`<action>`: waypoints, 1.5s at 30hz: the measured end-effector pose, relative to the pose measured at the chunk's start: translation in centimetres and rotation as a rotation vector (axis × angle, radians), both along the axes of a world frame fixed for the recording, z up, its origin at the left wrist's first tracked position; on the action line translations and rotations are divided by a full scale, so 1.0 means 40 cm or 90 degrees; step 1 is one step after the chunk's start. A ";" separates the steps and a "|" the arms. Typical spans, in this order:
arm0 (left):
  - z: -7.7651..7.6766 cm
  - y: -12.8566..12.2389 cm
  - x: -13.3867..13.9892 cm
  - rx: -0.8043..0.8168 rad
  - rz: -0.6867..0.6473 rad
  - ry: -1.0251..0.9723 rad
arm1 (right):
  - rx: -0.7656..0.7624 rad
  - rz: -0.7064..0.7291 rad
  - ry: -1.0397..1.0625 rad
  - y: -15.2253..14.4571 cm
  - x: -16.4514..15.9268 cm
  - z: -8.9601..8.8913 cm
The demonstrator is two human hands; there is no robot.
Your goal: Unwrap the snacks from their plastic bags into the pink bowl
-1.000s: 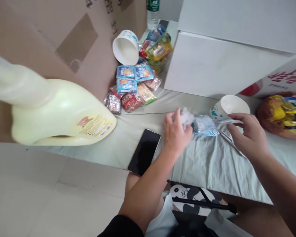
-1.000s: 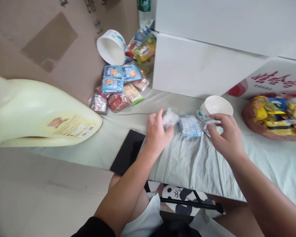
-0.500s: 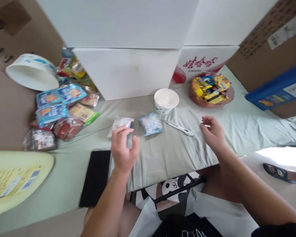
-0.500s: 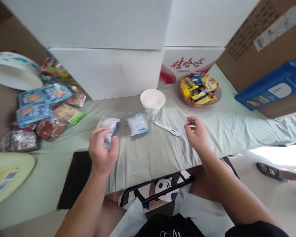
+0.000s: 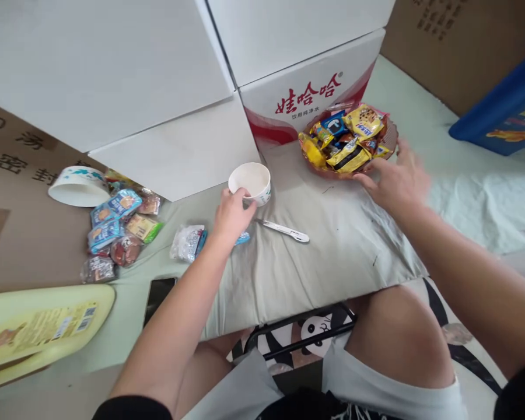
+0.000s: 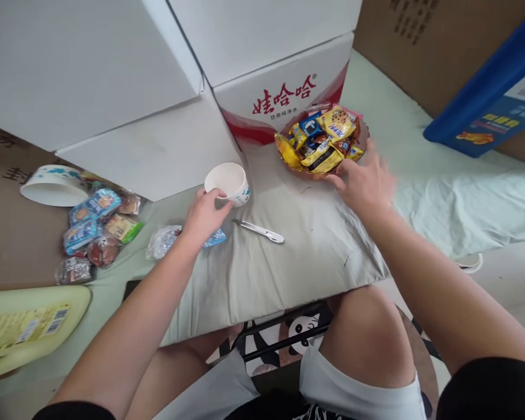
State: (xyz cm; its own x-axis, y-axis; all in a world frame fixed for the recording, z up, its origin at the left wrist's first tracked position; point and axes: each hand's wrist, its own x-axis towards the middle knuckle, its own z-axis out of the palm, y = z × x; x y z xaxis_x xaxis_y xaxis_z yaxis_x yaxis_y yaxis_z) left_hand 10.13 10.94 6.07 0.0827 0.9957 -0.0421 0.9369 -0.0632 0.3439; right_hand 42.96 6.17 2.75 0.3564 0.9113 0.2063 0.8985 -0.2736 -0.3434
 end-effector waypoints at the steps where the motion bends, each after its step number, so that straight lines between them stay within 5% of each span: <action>1: -0.008 0.017 0.012 0.003 -0.003 0.010 | -0.003 0.009 -0.010 -0.004 0.011 -0.001; 7: -0.048 0.041 0.052 0.049 0.000 0.012 | 0.023 0.004 -0.052 -0.057 0.098 -0.030; 10: -0.040 0.022 0.088 0.169 0.015 0.037 | 0.010 -0.020 -0.040 -0.069 0.131 -0.031; 12: -0.030 0.005 0.134 0.270 -0.047 0.022 | 0.010 -0.040 -0.023 -0.064 0.147 -0.027; 16: -0.033 -0.009 0.303 0.240 -0.293 -0.088 | 0.010 -0.094 0.019 -0.031 0.173 -0.022; 21: -0.087 0.051 0.575 0.008 -0.362 -0.108 | 0.015 -0.097 0.045 0.038 0.214 -0.024; 25: -0.156 0.111 0.692 0.026 -0.429 -0.049 | 0.046 -0.096 0.046 0.102 0.259 -0.032; 29: -0.198 0.124 0.704 0.096 -0.436 -0.008 | 0.078 -0.090 0.014 0.161 0.313 -0.041; 40: -0.199 0.120 0.699 0.101 -0.430 -0.007 | 0.063 -0.046 0.024 0.350 0.369 -0.039; 45: -0.200 0.114 0.694 0.114 -0.434 -0.013 | -0.040 0.106 -0.009 0.484 0.384 -0.059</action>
State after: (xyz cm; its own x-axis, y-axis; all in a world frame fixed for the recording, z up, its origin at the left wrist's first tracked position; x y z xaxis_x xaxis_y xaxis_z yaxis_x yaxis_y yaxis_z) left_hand 37.90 15.49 -1.93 0.6901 0.7127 0.1261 0.6615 -0.6918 0.2895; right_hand 58.33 25.55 0.38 0.1968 0.9688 0.1505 0.9376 -0.1411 -0.3177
